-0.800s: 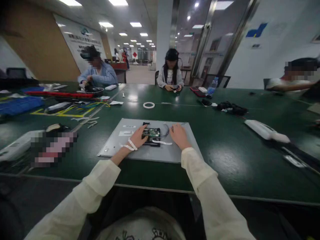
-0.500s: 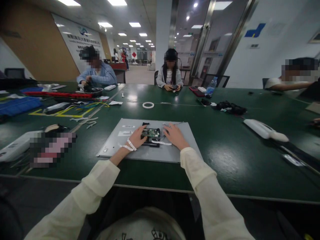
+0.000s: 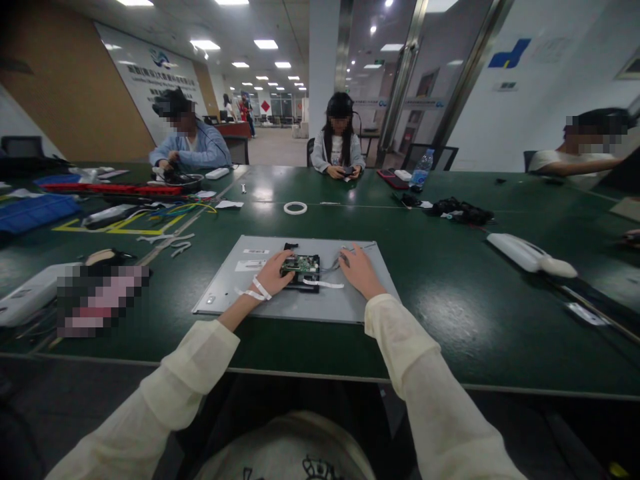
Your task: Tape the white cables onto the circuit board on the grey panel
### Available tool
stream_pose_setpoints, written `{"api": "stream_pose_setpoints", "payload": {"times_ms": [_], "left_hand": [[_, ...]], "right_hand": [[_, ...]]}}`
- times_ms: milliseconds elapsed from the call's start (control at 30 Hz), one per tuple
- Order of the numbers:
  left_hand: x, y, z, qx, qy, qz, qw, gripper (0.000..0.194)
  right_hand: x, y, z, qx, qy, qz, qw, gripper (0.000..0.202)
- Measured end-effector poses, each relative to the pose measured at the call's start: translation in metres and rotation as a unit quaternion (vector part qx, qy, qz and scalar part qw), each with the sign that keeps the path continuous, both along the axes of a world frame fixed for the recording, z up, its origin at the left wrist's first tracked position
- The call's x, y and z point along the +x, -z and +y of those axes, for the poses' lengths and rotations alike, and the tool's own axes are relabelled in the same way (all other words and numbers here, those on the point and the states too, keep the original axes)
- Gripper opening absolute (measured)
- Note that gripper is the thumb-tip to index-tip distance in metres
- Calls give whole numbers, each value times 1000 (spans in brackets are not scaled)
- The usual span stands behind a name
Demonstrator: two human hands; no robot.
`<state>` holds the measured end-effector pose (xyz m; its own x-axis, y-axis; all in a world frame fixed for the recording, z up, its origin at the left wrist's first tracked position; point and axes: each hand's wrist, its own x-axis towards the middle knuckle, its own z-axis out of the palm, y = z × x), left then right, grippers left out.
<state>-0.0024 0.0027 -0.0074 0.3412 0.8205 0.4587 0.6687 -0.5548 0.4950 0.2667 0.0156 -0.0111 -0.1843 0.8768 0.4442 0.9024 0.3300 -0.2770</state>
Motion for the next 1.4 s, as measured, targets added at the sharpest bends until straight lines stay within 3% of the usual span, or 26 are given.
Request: {"api": "stream_pose_setpoints", "payload": {"times_ms": [433,800,933,1133,1400], "left_hand": [[5,-3,-5,-13,0,-14,1000,47],[5,-4,-4,-17,-5,-10,1000,47],[5,-4,-4,-13,-6,-5,1000,46],[4,-5,-3,-8,-5,-1,1000,46],[4,-2,-3,1,-3,9,1000,44]], "right_hand": [[8,0,11,-15,-34,-14,999,28],[1,-7,0,32,42,-26,998,39],[-6,-21,-6,37,2,12,999,36],[-29,-42,-31,-34,-110,38,993,26],[-38,-45,-57,-112,-143,43,982,26]]}}
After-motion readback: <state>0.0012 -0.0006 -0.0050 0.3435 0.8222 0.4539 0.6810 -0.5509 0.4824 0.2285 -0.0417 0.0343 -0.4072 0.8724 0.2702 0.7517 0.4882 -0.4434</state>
